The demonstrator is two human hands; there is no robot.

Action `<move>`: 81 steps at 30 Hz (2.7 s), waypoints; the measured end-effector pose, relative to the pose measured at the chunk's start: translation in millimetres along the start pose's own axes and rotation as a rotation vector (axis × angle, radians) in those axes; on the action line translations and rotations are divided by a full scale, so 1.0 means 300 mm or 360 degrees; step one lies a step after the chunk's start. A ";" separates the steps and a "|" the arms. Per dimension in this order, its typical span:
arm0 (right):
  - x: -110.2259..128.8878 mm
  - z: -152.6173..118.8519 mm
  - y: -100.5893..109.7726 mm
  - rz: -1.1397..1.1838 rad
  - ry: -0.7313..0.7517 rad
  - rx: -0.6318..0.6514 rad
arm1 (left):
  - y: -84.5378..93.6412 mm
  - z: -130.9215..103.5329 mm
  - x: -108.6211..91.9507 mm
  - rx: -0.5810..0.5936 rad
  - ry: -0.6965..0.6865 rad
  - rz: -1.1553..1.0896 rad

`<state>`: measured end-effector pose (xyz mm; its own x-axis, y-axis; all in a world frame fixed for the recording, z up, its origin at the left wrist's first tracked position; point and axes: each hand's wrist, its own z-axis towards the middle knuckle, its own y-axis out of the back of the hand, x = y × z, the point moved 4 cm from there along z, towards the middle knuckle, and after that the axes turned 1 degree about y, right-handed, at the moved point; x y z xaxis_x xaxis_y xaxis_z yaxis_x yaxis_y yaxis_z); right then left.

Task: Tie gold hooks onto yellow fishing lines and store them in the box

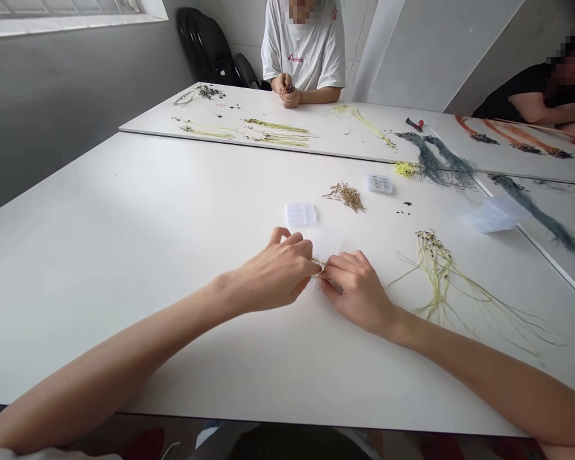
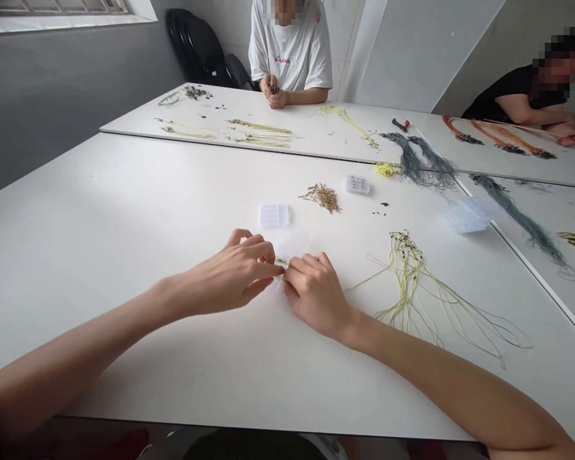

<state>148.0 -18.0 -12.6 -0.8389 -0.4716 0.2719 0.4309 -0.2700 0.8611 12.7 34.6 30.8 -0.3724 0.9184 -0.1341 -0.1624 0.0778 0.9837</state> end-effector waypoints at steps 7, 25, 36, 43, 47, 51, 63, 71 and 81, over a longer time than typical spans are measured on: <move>-0.007 0.007 0.001 0.0113 -0.0047 0.0000 | -0.078 -0.051 -0.004 -0.0197 -0.0024 -0.0053; -0.020 -0.005 0.001 0.0295 -0.0124 -0.0034 | -0.099 -0.084 -0.028 -0.0309 0.0080 -0.0190; -0.021 0.000 0.001 0.0315 -0.0102 -0.0014 | -0.112 -0.084 -0.038 -0.0313 0.0004 -0.0060; -0.019 0.003 0.005 0.0319 -0.0090 0.0005 | -0.110 -0.081 -0.044 -0.0293 -0.0009 0.0008; -0.015 0.006 0.006 0.0283 -0.0069 0.0026 | -0.104 -0.071 -0.052 -0.0262 -0.0063 0.0078; -0.016 -0.003 0.011 0.0292 -0.0062 0.0067 | -0.102 -0.068 -0.054 -0.0249 -0.0083 0.0095; 0.014 -0.054 0.025 -0.0187 0.0393 -0.0165 | -0.106 -0.076 -0.051 -0.0307 -0.0030 0.0022; 0.039 -0.043 0.016 -0.0345 0.0522 -0.0014 | -0.111 -0.075 -0.045 -0.0306 0.0017 -0.0036; 0.011 -0.051 0.006 -0.0123 0.0397 -0.0042 | -0.109 -0.081 -0.029 -0.0330 0.0107 -0.0117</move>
<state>151.3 -32.9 -16.7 -0.7631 -0.6402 0.0886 0.3798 -0.3334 0.8629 -0.9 14.6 -3.3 -0.4116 0.8847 -0.2188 -0.3730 0.0555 0.9262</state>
